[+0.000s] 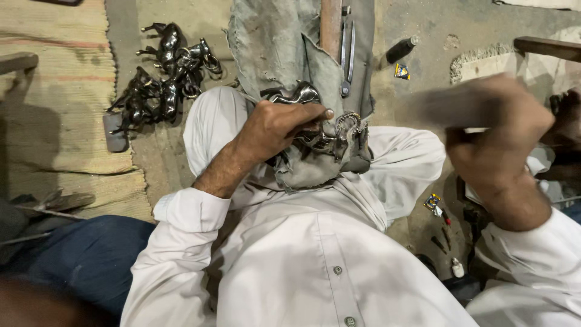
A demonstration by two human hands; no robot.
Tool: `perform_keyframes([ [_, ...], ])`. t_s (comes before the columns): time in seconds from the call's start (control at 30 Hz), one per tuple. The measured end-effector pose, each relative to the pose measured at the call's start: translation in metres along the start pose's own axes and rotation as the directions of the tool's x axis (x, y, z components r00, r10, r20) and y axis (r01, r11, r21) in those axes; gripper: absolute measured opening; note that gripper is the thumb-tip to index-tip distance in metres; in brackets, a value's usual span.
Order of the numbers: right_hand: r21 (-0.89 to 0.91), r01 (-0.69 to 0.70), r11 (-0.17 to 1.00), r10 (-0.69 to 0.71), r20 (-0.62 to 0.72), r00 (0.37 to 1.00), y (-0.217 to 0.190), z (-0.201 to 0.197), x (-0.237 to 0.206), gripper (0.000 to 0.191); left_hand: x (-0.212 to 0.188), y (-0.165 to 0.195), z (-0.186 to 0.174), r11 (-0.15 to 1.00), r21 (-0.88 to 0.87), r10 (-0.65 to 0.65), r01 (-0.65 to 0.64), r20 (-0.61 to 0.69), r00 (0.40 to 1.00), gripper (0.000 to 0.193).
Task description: The person sits on the floor holding a small metal horse ornament against a cloth-covered form on their lap. They use a punch held in one hand and strike it repeatedly with a hammer in the other hand to work the ornament's surface, repositioning the piece and punch between strikes.
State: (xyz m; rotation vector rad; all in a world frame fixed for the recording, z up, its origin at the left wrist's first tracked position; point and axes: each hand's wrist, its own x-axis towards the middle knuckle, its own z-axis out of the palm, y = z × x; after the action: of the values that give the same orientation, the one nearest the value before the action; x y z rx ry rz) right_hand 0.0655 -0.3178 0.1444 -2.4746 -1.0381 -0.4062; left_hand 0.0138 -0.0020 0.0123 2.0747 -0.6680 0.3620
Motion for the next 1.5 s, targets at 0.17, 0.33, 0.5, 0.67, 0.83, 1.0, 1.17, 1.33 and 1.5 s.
perform_keyframes([
  [0.17,-0.364,0.063,0.929,0.036,0.259,0.965,-0.011,0.002,0.011,0.035,-0.002,0.002,-0.001,0.978,-0.096,-0.199,0.187,-0.143,0.969,0.026],
  [0.33,-0.051,-0.423,0.905,0.390,0.496,0.776,0.016,0.022,0.004,0.047,-0.008,-0.006,-0.007,0.734,-0.535,-0.584,0.418,-0.184,0.790,0.031],
  [0.5,0.393,-0.755,0.525,0.383,0.683,0.622,0.042,0.044,-0.014,0.054,0.008,-0.019,-0.009,0.868,-0.362,-0.422,0.341,-0.175,0.889,0.033],
  [0.67,0.380,-0.677,0.630,0.339,0.650,0.680,0.051,0.061,-0.025,0.051,0.028,-0.028,-0.012,0.954,-0.189,-0.241,0.233,-0.017,0.970,0.035],
  [0.83,0.259,-0.556,0.790,0.405,0.460,0.790,0.049,0.067,-0.024,0.047,0.029,-0.037,-0.010,0.984,-0.073,-0.158,0.164,0.085,0.984,0.036],
  [1.0,0.139,-0.318,0.938,0.301,0.129,0.945,0.037,0.059,0.004,0.037,0.028,-0.043,-0.005,0.979,-0.065,-0.181,0.192,0.144,0.973,0.025],
  [1.17,-0.229,0.062,0.972,0.007,0.287,0.958,0.034,0.026,0.052,0.048,0.021,-0.033,-0.005,0.981,-0.073,-0.177,0.178,0.013,0.984,0.039],
  [1.33,-0.225,0.072,0.972,0.011,0.348,0.937,0.021,0.027,0.092,0.044,0.016,-0.020,0.003,0.946,-0.106,-0.317,0.306,-0.111,0.942,0.036],
  [1.5,-0.445,0.175,0.878,0.139,0.588,0.797,0.012,0.035,0.122,0.032,0.007,-0.009,0.011,0.859,-0.239,-0.504,0.453,-0.233,0.832,0.035],
])
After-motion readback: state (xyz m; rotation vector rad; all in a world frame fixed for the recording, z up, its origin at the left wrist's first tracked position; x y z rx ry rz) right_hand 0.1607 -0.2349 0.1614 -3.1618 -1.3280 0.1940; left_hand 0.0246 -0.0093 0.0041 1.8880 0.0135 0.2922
